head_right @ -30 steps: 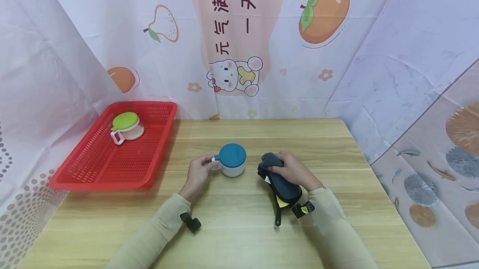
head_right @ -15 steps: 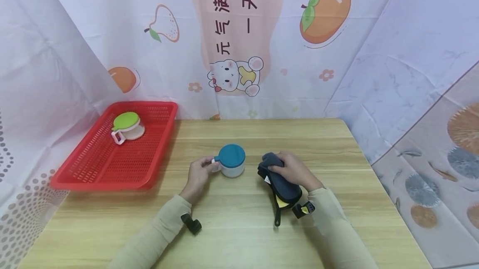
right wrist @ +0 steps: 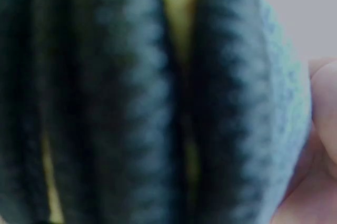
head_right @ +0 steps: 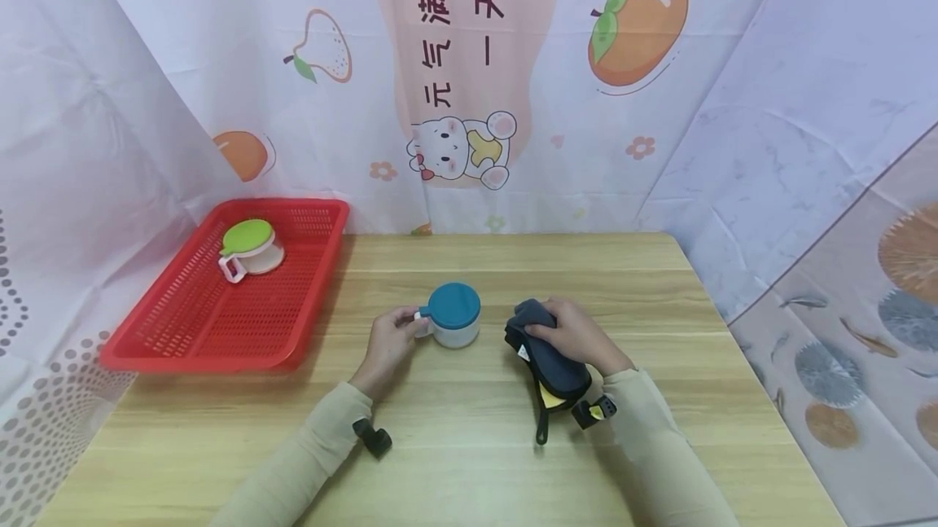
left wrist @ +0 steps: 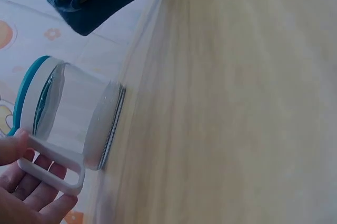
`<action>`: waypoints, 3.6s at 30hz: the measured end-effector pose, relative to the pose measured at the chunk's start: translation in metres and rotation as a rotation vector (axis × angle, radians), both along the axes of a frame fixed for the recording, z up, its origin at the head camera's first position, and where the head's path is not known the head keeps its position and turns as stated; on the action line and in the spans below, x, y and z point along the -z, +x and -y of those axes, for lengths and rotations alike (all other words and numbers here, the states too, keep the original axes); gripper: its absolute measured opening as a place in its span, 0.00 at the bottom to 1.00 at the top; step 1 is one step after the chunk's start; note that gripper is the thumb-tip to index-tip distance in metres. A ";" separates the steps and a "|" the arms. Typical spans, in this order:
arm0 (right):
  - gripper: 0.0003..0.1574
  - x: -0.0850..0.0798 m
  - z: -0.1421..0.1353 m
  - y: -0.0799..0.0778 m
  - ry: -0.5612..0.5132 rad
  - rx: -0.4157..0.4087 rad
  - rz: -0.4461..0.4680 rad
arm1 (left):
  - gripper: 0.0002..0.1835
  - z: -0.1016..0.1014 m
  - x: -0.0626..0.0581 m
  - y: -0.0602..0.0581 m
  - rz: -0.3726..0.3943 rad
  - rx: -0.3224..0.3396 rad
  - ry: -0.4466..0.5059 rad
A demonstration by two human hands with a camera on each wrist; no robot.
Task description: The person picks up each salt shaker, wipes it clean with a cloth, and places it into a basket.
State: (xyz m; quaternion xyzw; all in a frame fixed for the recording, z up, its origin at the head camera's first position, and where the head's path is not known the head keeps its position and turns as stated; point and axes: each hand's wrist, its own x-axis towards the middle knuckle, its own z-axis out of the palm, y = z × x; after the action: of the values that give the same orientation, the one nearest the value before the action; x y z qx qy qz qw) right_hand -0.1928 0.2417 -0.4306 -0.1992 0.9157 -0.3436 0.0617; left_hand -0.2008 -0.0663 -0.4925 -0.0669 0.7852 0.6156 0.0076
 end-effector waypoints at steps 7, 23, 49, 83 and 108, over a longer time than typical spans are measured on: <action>0.12 0.000 -0.002 0.001 -0.006 0.004 0.023 | 0.14 0.008 -0.007 -0.005 0.029 0.086 -0.051; 0.16 -0.006 0.008 0.003 -0.052 0.143 0.159 | 0.15 0.003 -0.013 -0.003 0.011 0.149 -0.139; 0.16 0.014 0.067 0.020 -0.499 0.364 0.371 | 0.10 -0.027 -0.016 0.012 -0.096 0.111 -0.225; 0.26 0.047 0.095 0.006 -0.744 0.660 0.539 | 0.10 -0.020 -0.022 0.014 -0.140 0.232 -0.381; 0.18 0.043 0.086 0.000 -0.633 0.557 0.515 | 0.09 -0.012 -0.023 0.015 -0.082 0.262 -0.371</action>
State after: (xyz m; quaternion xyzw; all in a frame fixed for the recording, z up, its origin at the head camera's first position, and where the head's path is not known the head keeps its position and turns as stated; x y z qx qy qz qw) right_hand -0.1930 0.1552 -0.4737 0.1357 0.7398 -0.6464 0.1282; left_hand -0.1857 -0.0542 -0.4693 0.0603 0.8866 0.4566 0.0430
